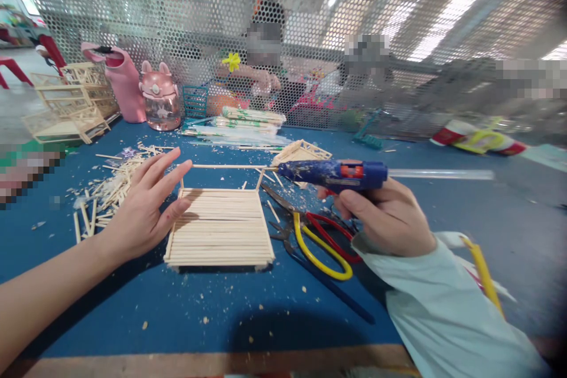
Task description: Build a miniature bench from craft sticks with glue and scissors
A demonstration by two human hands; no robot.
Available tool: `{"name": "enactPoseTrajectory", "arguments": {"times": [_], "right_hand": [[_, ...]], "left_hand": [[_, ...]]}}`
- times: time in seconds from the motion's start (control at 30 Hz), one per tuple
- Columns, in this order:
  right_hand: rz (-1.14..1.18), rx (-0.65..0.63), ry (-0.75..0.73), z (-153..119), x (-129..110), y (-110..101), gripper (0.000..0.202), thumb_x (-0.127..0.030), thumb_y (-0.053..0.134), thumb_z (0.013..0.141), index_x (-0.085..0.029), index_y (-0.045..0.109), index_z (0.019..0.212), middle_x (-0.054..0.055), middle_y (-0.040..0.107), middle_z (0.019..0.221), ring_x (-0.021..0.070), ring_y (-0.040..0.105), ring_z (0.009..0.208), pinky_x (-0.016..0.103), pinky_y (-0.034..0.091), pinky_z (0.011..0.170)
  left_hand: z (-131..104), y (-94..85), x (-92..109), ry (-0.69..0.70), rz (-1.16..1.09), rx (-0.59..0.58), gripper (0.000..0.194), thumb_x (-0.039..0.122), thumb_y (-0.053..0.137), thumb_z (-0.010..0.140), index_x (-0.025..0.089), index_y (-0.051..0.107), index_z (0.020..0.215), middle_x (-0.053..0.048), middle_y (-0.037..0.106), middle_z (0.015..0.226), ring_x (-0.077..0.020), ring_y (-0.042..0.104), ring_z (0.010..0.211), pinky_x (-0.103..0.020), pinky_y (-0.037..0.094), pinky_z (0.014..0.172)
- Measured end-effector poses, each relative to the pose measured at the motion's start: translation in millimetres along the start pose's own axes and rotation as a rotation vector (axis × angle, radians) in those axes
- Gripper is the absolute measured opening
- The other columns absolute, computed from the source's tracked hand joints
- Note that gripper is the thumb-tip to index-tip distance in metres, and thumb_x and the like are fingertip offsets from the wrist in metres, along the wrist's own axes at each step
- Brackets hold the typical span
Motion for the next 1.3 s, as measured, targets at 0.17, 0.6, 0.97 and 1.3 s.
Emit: {"name": "enactPoseTrajectory", "arguments": {"times": [0.17,0.6,0.97,1.3], "right_hand": [[0.012,-0.003,0.016,-0.4,2.5,-2.4,0.031,-0.049,0.056,0.077,-0.019,0.065,0.075,0.001,0.058,0.052,0.0127,0.044,0.041,0.028,0.039,0.043],[0.115,0.021,0.064,0.1,6.5,-4.3,0.039,-0.057,0.058,0.074,-0.018,0.061,0.076,0.002,0.060,0.057,0.0109,0.043,0.040,0.027,0.038,0.039],[0.115,-0.012,0.047,1.2,10.3,2.2,0.043,-0.059,0.056,0.076,-0.017,0.062,0.080,-0.001,0.054,0.052,0.0100,0.043,0.040,0.025,0.036,0.040],[-0.277,0.114,0.120,14.4,37.2,-15.3,0.034,-0.050,0.045,0.081,-0.019,0.056,0.072,0.002,0.052,0.057,0.0152,0.049,0.050,0.032,0.042,0.058]], "left_hand": [[0.6,-0.4,0.7,0.009,0.004,-0.002,0.053,0.031,0.046,0.089,0.033,0.029,0.140,-0.006,0.033,0.147,-0.0258,0.032,0.133,-0.046,0.025,0.110],[-0.7,0.7,0.0,-0.008,-0.011,-0.005,0.052,0.033,0.045,0.090,0.032,0.030,0.140,-0.005,0.033,0.147,-0.0256,0.031,0.133,-0.046,0.026,0.109],[-0.9,2.2,0.9,0.026,0.019,-0.017,0.053,0.032,0.045,0.090,0.030,0.028,0.140,-0.008,0.033,0.146,-0.0267,0.031,0.133,-0.045,0.026,0.109],[-1.4,-2.3,-6.7,-0.104,-0.042,0.022,0.063,0.044,0.040,0.089,0.022,0.019,0.144,-0.012,0.037,0.142,-0.0303,0.036,0.129,-0.048,0.029,0.107]]}}
Point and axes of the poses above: each hand's wrist, its own z-axis towards the middle knuckle, its own y-axis out of the palm, x = y × z, the point moved 9 cm from there along z, towards the middle knuckle
